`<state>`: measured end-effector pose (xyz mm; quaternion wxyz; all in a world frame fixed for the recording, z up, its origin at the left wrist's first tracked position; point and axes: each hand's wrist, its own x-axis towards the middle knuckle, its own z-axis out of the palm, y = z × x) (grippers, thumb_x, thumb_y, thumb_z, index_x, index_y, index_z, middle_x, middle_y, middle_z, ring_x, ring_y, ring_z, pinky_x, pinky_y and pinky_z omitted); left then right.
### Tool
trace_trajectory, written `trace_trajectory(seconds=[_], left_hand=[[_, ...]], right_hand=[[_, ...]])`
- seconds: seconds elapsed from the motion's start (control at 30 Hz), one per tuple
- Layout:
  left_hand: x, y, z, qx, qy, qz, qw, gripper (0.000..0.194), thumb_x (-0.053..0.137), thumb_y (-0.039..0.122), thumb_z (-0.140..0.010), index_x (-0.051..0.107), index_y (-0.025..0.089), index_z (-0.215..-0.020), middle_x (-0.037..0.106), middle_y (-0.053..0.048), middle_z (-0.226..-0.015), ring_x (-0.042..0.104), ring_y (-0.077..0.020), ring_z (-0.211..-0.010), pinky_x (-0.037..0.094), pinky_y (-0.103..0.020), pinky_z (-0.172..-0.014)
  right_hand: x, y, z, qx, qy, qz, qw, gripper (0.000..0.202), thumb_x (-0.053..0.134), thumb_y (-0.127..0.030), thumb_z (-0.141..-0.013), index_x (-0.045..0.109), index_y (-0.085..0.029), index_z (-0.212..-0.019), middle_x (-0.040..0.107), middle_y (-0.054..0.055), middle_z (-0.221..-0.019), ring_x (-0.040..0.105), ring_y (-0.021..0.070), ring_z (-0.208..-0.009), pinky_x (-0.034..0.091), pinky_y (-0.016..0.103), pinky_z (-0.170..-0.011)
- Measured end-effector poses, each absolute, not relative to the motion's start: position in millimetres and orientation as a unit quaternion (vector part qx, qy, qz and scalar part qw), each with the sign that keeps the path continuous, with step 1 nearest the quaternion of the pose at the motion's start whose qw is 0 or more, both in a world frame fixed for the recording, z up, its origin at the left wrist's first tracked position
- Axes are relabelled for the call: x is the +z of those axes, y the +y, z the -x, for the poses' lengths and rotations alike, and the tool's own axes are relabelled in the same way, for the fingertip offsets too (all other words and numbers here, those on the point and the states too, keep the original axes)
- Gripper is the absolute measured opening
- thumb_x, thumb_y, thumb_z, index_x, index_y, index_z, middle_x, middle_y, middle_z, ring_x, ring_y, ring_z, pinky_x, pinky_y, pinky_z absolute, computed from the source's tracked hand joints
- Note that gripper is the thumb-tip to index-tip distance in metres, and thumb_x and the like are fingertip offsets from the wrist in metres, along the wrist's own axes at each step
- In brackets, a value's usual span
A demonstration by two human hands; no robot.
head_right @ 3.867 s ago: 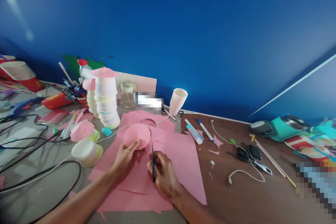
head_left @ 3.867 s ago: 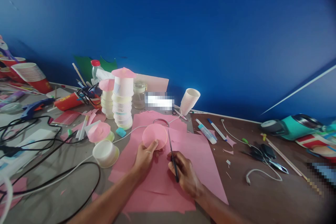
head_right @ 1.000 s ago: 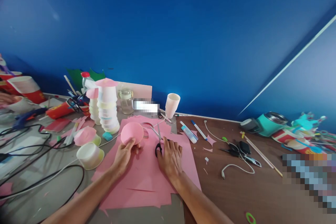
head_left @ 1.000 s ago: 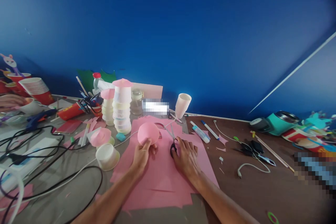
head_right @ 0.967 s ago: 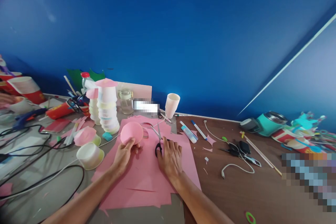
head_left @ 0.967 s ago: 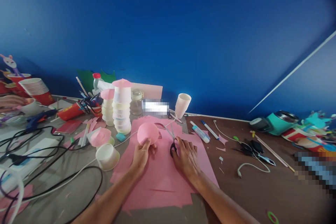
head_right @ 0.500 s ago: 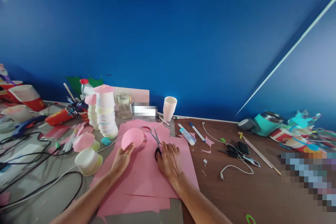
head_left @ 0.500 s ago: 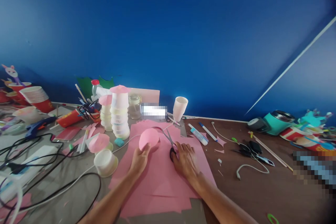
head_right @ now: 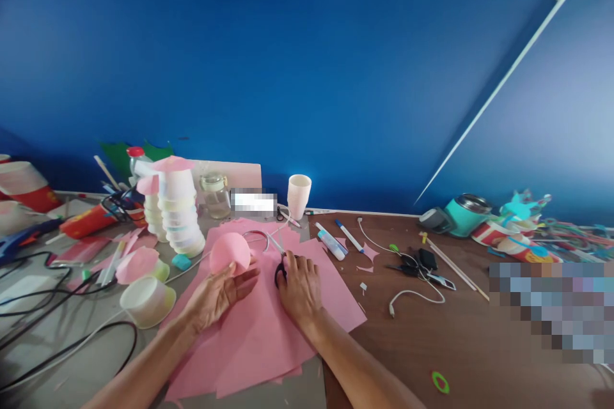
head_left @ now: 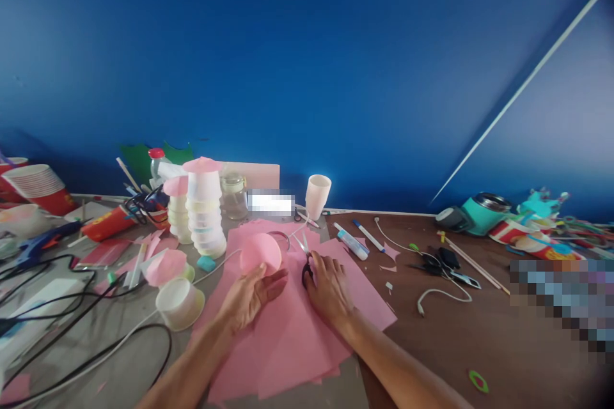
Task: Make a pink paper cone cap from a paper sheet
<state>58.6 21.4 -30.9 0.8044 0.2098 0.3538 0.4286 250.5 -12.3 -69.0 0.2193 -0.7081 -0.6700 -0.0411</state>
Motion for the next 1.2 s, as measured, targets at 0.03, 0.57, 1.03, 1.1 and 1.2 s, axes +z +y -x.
trace_trajectory(seconds=[0.03,0.57,1.03,1.1,1.2], left_hand=[[-31.3,19.7,-59.3,0.413,0.366,-0.211,0.807,0.02,0.081,0.024,-0.072,0.064,0.015,-0.073,0.078,-0.014,-0.091,0.075,-0.0224,-0.08,0.058,-0.031,-0.074],[-43.8,22.2,-61.1,0.439,0.34,-0.238,0.797,0.033,0.09,0.031,-0.062,0.071,0.011,-0.082,0.075,-0.009,-0.077,0.071,-0.021,-0.072,0.058,-0.033,-0.073],[-49.1,24.4,-49.5,0.424,0.254,-0.16,0.855,0.018,0.079,0.028,-0.078,0.069,0.014,-0.073,0.075,-0.015,-0.107,0.069,-0.0303,-0.105,0.053,-0.041,-0.093],[-50.9,25.8,-49.4,0.431,0.241,-0.148,0.857,0.015,0.076,0.027,-0.08,0.07,0.014,-0.076,0.075,-0.014,-0.108,0.07,-0.0283,-0.104,0.053,-0.04,-0.094],[-51.5,28.4,-50.1,0.411,0.24,-0.146,0.867,0.016,0.079,0.025,-0.077,0.073,0.011,-0.085,0.077,-0.013,-0.097,0.071,-0.0262,-0.098,0.054,-0.036,-0.092]], right_hand=[[-68.7,-12.4,-250.5,-0.042,-0.667,0.713,0.212,0.038,0.051,-0.024,-0.093,0.056,-0.018,-0.131,0.069,0.011,-0.105,0.059,0.0268,-0.094,0.038,0.037,-0.082],[-66.8,-11.1,-255.0,-0.019,-0.67,0.71,0.216,0.035,0.057,-0.022,-0.09,0.062,-0.019,-0.124,0.064,0.011,-0.101,0.06,0.0259,-0.089,0.044,0.036,-0.078],[-52.7,-33.3,-240.7,0.014,-0.846,0.425,0.32,0.035,0.058,-0.03,-0.084,0.061,-0.019,-0.117,0.051,0.015,-0.133,0.042,0.036,-0.129,0.039,0.059,-0.107],[-54.1,-36.9,-239.0,0.022,-0.868,0.385,0.313,0.031,0.059,-0.038,-0.086,0.063,-0.021,-0.111,0.044,0.015,-0.141,0.039,0.0369,-0.131,0.036,0.062,-0.107],[-58.8,-40.4,-236.6,0.034,-0.897,0.35,0.268,0.043,0.06,-0.056,-0.086,0.064,-0.026,-0.116,0.036,0.014,-0.15,0.034,0.0397,-0.136,0.033,0.065,-0.107]])
